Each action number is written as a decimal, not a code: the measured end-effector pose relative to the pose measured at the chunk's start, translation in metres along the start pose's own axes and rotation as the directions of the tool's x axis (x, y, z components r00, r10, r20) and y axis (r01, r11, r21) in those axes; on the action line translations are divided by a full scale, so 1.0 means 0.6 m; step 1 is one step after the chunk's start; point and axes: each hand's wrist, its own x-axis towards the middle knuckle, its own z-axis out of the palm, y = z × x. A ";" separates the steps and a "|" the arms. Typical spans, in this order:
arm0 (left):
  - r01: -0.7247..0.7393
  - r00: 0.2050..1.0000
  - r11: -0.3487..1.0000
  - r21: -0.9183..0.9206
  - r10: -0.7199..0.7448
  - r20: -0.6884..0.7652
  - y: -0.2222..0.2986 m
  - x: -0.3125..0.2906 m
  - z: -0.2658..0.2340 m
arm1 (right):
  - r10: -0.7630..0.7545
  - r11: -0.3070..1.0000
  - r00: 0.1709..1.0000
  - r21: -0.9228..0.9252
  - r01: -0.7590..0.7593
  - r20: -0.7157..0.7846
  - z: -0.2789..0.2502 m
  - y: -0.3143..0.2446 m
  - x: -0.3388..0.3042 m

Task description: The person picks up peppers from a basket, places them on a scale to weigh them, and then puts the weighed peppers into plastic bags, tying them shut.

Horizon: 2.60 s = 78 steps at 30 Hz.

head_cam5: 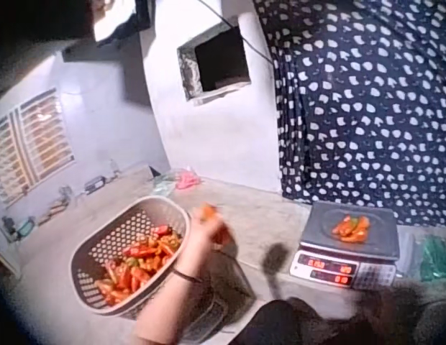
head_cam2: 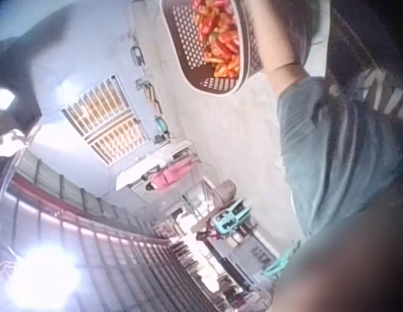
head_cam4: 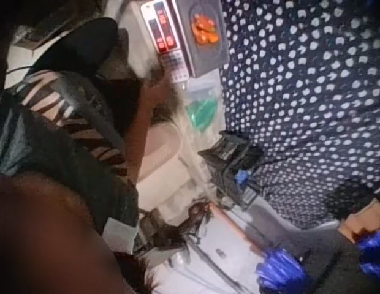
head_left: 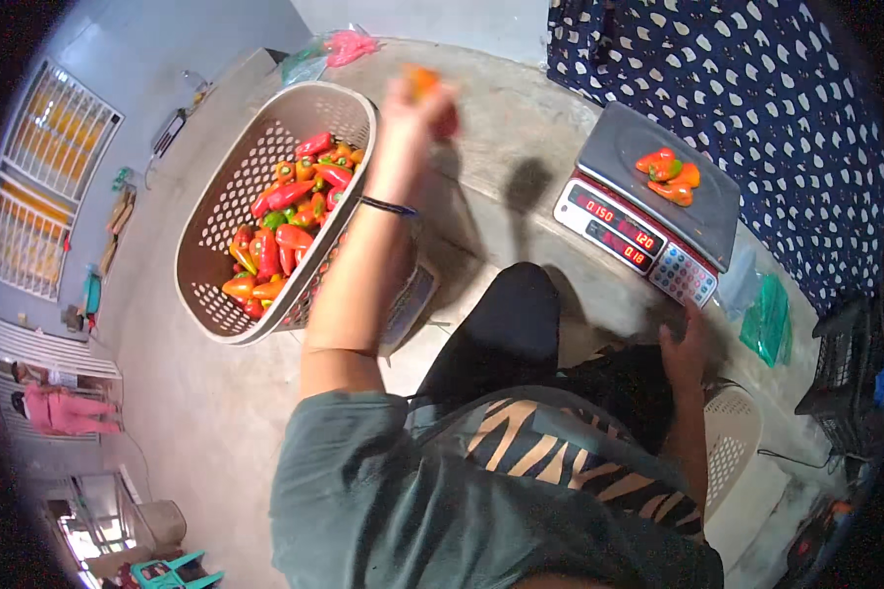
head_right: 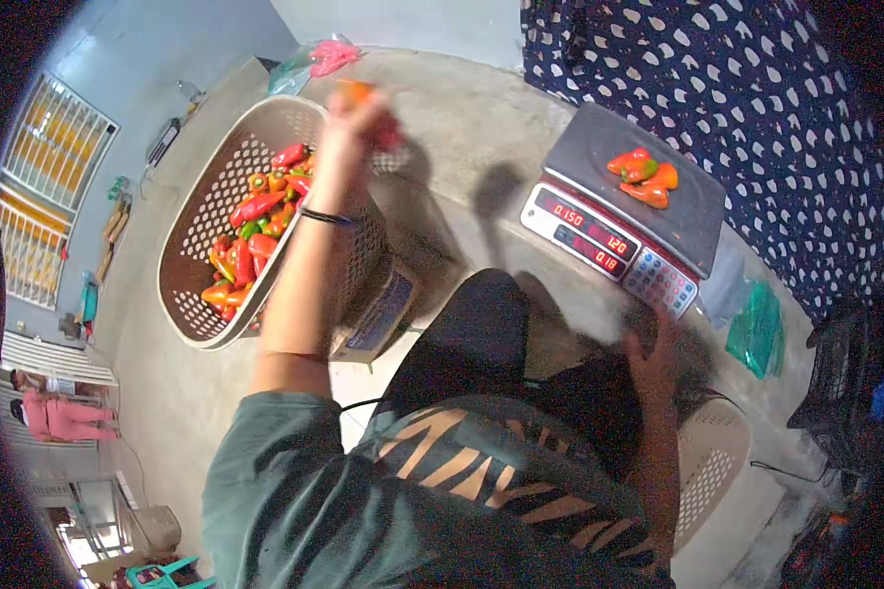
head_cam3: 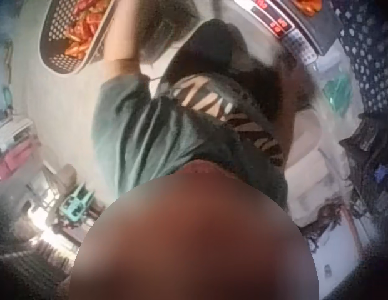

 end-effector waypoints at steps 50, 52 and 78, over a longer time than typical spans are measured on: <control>-0.259 0.893 0.732 0.630 0.431 -0.134 -0.098 0.245 -0.395 | 0.374 0.900 0.912 -0.303 -0.314 0.165 0.044 0.100 -0.075; -0.350 0.832 0.684 0.640 0.540 -0.122 -0.035 0.215 -0.294 | 0.354 0.910 0.925 -0.281 -0.306 0.136 0.044 0.098 -0.075; -0.955 0.295 0.127 0.267 0.336 0.894 -0.245 -0.086 0.549 | 0.225 0.934 0.973 -0.273 -0.232 -0.056 0.055 0.104 -0.078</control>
